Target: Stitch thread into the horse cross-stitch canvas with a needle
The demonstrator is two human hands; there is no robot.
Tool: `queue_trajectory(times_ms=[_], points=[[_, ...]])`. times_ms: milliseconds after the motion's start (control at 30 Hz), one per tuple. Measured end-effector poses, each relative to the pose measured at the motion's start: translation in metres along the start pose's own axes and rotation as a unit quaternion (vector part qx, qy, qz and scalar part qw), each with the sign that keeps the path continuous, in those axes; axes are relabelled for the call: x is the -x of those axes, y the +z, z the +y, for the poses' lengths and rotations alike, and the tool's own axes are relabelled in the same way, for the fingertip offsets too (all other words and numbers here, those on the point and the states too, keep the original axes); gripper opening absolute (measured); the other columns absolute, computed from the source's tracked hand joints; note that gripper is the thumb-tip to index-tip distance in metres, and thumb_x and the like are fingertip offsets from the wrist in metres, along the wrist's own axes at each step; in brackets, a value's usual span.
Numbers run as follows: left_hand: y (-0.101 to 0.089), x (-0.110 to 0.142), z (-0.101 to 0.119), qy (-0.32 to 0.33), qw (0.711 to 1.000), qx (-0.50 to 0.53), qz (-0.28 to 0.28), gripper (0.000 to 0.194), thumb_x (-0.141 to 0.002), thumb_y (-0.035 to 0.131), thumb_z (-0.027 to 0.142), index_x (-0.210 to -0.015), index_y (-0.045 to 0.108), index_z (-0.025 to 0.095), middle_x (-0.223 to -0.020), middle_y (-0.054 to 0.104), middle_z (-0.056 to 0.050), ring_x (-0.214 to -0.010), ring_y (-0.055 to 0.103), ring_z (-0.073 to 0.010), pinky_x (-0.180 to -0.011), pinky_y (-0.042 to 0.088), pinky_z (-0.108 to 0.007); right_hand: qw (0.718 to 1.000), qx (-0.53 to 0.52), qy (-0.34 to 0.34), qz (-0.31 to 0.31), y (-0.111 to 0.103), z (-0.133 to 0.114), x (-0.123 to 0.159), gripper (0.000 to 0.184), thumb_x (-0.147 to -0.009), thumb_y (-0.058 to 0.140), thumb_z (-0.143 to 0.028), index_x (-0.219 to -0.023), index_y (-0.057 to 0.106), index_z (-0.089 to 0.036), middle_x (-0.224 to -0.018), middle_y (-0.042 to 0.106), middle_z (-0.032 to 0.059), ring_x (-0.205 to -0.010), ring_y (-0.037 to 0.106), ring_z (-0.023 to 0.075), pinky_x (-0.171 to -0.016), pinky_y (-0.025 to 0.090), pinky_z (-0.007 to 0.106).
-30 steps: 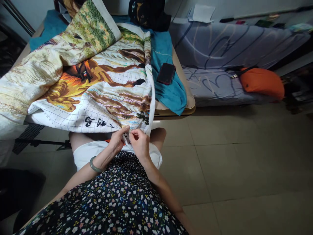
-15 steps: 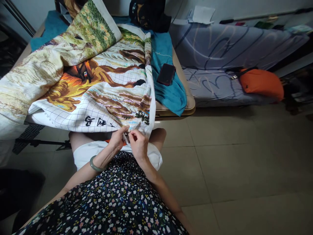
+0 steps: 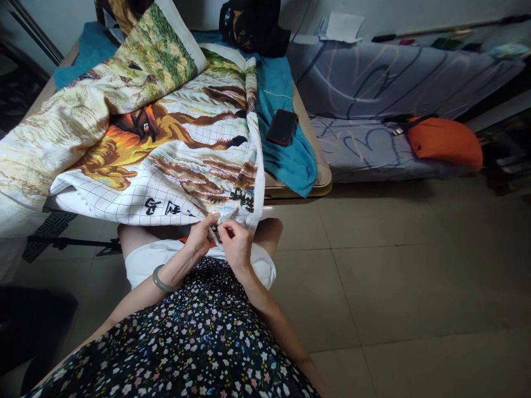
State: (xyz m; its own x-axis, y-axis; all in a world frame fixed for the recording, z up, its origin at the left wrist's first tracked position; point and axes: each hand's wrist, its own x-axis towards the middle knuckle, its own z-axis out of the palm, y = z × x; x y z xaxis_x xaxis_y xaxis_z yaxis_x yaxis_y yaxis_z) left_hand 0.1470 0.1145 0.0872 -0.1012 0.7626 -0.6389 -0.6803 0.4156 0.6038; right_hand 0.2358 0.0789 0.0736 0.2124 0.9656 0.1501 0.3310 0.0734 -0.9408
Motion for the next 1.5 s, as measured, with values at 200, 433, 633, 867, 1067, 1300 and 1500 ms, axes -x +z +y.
queue_trajectory(times_ms=[200, 433, 633, 867, 1067, 1300, 1500], points=[[-0.004, 0.003, -0.003, 0.022, 0.998, 0.023, -0.056, 0.037, -0.039, 0.09, 0.024, -0.063, 0.065, 0.013, -0.063, 0.064, 0.0, -0.061, 0.057, -0.0113, -0.063, 0.044, -0.026, 0.999, 0.053, -0.011, 0.005, -0.001, -0.001, -0.001, 0.011, -0.082, 0.058, -0.025, -0.074, 0.063, -0.019, -0.066, 0.067, 0.0029, -0.059, 0.062, 0.0162, -0.057, 0.049, 0.027], [-0.006, 0.002, -0.003, 0.005, 0.998, -0.025, -0.053, 0.03, -0.041, 0.088, 0.023, -0.058, 0.065, 0.013, -0.054, 0.06, 0.0, -0.057, 0.056, -0.0128, -0.06, 0.044, -0.026, 0.998, 0.063, -0.013, 0.003, -0.001, -0.006, 0.0, 0.012, -0.083, 0.057, -0.025, -0.073, 0.062, -0.019, -0.069, 0.069, 0.0037, -0.062, 0.064, 0.0159, -0.061, 0.05, 0.027], [-0.009, 0.0, -0.005, -0.006, 0.999, -0.028, -0.046, 0.025, -0.043, 0.083, 0.021, -0.059, 0.066, 0.012, -0.058, 0.063, -0.002, -0.051, 0.055, -0.0112, -0.053, 0.042, -0.025, 0.999, 0.018, 0.033, 0.01, 0.001, 0.002, 0.004, 0.009, -0.081, 0.059, -0.026, -0.08, 0.063, -0.018, -0.071, 0.069, 0.0035, -0.064, 0.065, 0.0165, -0.06, 0.052, 0.027], [-0.008, 0.0, -0.003, -0.029, 0.998, -0.033, -0.036, 0.021, -0.045, 0.08, 0.02, -0.057, 0.065, 0.012, -0.056, 0.062, -0.002, -0.05, 0.053, -0.0108, -0.05, 0.038, -0.025, 0.999, 0.013, 0.042, 0.009, 0.001, 0.004, 0.006, 0.007, -0.081, 0.059, -0.025, -0.081, 0.062, -0.019, -0.071, 0.068, 0.0029, -0.064, 0.065, 0.0164, -0.06, 0.053, 0.027], [-0.006, 0.004, 0.001, -0.031, 0.999, -0.019, -0.04, 0.022, -0.044, 0.08, 0.018, -0.056, 0.062, 0.012, -0.055, 0.059, 0.0, -0.049, 0.051, -0.0097, -0.05, 0.039, -0.025, 1.0, 0.022, 0.014, 0.014, 0.002, 0.006, 0.005, 0.006, -0.083, 0.058, -0.024, -0.081, 0.061, -0.019, -0.071, 0.067, 0.002, -0.064, 0.064, 0.0162, -0.062, 0.051, 0.028], [-0.006, 0.0, 0.001, -0.06, 0.997, -0.007, -0.042, 0.017, -0.045, 0.075, 0.017, -0.057, 0.063, 0.014, -0.054, 0.06, -0.001, -0.048, 0.052, -0.0105, -0.05, 0.04, -0.025, 0.994, 0.099, -0.03, 0.029, 0.002, 0.004, 0.005, 0.01, -0.085, 0.054, -0.022, -0.078, 0.062, -0.02, -0.07, 0.067, 0.0027, -0.065, 0.062, 0.0172, -0.062, 0.048, 0.028], [-0.003, 0.0, 0.002, -0.052, 0.998, 0.012, -0.041, 0.015, -0.046, 0.072, 0.014, -0.056, 0.062, 0.014, -0.055, 0.059, 0.0, -0.052, 0.053, -0.009, -0.056, 0.043, -0.023, 0.986, 0.147, -0.076, 0.024, -0.001, 0.0, 0.003, 0.016, -0.088, 0.051, -0.021, -0.077, 0.062, -0.02, -0.073, 0.067, 0.0035, -0.066, 0.06, 0.0171, -0.064, 0.046, 0.029]])
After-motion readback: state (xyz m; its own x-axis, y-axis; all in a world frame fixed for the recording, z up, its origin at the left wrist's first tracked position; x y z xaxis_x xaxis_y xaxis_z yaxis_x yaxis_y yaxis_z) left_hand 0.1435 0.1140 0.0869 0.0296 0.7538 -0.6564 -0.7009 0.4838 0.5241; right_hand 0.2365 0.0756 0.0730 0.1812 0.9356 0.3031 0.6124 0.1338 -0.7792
